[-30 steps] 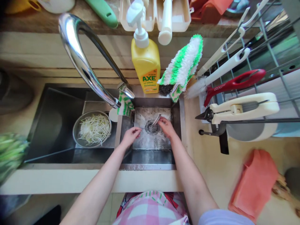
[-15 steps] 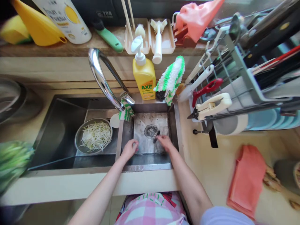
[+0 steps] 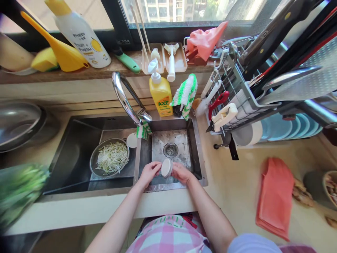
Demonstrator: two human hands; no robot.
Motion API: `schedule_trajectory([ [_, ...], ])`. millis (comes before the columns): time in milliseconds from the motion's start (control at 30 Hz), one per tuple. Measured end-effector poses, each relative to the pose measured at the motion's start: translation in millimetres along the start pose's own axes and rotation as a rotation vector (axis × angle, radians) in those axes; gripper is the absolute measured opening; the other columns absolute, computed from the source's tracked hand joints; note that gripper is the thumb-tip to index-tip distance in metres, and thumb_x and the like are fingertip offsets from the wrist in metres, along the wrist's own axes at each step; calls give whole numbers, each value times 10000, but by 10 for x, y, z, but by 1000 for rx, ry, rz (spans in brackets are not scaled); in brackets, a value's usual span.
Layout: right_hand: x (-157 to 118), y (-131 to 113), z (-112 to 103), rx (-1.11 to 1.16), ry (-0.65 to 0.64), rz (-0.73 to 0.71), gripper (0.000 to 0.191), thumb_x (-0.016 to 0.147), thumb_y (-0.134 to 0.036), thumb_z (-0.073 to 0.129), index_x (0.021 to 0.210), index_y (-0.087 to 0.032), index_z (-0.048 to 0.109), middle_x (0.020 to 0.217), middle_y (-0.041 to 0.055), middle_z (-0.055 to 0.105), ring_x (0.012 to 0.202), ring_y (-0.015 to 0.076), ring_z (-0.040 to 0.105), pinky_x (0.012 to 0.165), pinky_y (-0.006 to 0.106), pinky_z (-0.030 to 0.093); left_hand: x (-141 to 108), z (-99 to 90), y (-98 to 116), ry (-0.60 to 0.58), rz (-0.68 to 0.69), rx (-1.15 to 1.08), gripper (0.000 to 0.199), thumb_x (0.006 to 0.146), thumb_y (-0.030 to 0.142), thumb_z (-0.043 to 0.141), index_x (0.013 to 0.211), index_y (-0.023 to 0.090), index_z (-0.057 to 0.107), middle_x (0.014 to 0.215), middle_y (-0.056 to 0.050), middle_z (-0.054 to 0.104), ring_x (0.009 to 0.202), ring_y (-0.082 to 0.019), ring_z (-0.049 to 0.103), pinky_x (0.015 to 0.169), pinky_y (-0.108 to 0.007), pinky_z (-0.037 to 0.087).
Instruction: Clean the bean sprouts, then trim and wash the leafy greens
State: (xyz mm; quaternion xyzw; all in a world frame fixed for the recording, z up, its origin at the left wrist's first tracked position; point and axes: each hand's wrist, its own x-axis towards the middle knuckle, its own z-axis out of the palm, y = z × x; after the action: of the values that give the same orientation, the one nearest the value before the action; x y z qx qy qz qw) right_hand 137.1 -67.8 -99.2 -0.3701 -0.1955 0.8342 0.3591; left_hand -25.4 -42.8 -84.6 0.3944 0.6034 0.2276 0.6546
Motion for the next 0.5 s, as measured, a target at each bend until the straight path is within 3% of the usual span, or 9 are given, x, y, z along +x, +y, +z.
schedule_trajectory([
  [167,-72,16,-17,7,-29,44,348,715,-462,629,879,-155,628,806,63,666,806,171,608,741,309,468,-62,-66,36,51,-19,-61,343,627,419,661,755,101,647,556,25,524,469,-58,434,416,-159,288],
  [333,-127,-176,-159,-25,-47,77,404,745,-468,583,1023,-174,587,982,83,644,889,200,607,766,355,475,-72,-180,136,181,31,-201,412,641,455,650,874,116,625,789,-46,623,604,-95,557,450,-154,351],
  [400,-53,-223,-249,-147,109,106,378,736,-465,577,986,-183,589,949,64,646,861,192,609,730,341,487,-84,-233,189,195,61,-203,418,649,464,642,883,119,613,829,-61,634,625,-105,579,455,-157,363],
  [500,121,-217,-379,-442,384,202,276,662,-396,645,761,-144,588,721,34,631,727,167,604,638,287,489,-124,-309,232,202,80,-137,408,644,467,644,859,121,617,822,-63,641,619,-115,589,450,-165,364],
])
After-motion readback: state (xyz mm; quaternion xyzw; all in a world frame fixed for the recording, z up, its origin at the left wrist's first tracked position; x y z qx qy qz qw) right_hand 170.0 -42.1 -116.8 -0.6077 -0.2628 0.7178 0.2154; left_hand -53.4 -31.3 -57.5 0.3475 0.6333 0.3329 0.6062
